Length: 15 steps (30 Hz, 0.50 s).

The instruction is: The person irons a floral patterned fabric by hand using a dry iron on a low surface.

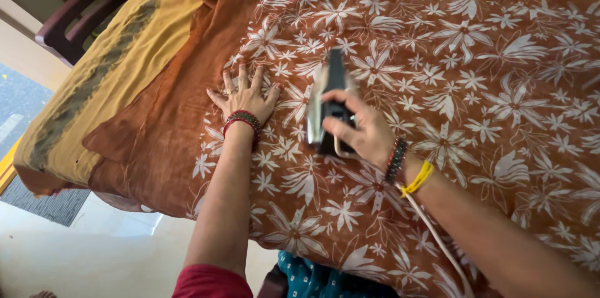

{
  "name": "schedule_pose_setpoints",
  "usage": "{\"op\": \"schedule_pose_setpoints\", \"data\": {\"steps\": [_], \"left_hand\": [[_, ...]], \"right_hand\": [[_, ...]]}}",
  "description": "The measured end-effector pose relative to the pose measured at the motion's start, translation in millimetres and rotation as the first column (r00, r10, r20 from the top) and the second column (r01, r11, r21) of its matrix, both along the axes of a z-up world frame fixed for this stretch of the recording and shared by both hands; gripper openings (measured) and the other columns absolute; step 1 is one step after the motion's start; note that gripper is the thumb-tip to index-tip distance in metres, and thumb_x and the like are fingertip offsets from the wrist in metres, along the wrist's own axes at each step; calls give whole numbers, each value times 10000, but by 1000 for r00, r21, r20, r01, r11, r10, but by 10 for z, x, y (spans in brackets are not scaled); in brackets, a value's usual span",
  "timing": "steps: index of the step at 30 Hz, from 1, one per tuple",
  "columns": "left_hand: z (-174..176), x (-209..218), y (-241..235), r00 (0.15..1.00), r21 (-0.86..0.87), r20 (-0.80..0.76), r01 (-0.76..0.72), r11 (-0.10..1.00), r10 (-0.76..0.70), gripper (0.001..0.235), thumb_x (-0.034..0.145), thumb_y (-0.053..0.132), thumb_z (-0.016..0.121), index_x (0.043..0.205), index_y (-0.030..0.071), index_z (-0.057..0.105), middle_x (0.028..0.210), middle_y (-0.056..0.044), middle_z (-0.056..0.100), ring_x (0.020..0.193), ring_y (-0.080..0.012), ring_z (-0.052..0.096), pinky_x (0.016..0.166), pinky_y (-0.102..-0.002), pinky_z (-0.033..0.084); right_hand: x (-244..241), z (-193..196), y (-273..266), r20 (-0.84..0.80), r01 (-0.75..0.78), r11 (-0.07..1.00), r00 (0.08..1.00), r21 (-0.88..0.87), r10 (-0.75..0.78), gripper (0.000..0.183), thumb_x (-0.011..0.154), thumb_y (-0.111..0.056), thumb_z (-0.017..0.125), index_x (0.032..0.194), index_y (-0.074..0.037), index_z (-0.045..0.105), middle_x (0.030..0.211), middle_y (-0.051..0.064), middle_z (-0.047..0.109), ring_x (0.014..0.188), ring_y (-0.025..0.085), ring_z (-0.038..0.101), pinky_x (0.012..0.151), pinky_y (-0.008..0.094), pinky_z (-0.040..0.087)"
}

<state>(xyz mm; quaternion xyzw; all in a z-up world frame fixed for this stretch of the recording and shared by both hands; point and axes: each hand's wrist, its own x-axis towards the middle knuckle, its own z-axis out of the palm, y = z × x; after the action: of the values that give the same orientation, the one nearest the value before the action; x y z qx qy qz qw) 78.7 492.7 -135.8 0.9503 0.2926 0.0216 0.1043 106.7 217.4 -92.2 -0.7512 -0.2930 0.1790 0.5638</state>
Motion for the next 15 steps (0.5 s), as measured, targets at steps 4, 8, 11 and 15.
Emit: {"op": "schedule_pose_setpoints", "data": {"steps": [4,8,11,15], "left_hand": [[17,-6,-25,1000,-11,-20,-4,1000,3,787,899,722,420,1592,386,255,1701,-14,97,1558,-347,19,1128,-768,-57],[2,11,-7,999,-9,-36,-9,1000,9,764,912,717,411,1591,405,255,1713,-6,87,1571,-334,34,1146,-771,-49],[-13,18,-3,1000,-6,-31,-7,1000,6,772,902,714,418,1589,408,242,1709,-3,76,1569,-336,25,1134,-775,-45],[85,50,-39,997,-21,-71,-33,999,31,783,890,713,474,1565,386,252,1714,-11,54,1544,-347,19,1098,-794,-47]], "right_hand": [[-62,91,-134,228,-250,968,943,4,243,456,1004,-410,647,1388,-166,615,1024,80,780,871,166,772,798,316,603],[-280,81,-140,340,137,984,936,-112,-91,441,944,-381,684,1341,-192,658,1037,66,777,858,141,765,768,297,594],[-398,114,-254,132,358,931,922,72,-365,481,931,-319,705,1356,-116,608,1168,117,736,1009,189,716,853,307,567],[-365,153,-794,119,183,983,977,-28,-179,611,932,-362,674,1465,-128,487,1341,125,651,1234,221,619,1007,346,492]]}}
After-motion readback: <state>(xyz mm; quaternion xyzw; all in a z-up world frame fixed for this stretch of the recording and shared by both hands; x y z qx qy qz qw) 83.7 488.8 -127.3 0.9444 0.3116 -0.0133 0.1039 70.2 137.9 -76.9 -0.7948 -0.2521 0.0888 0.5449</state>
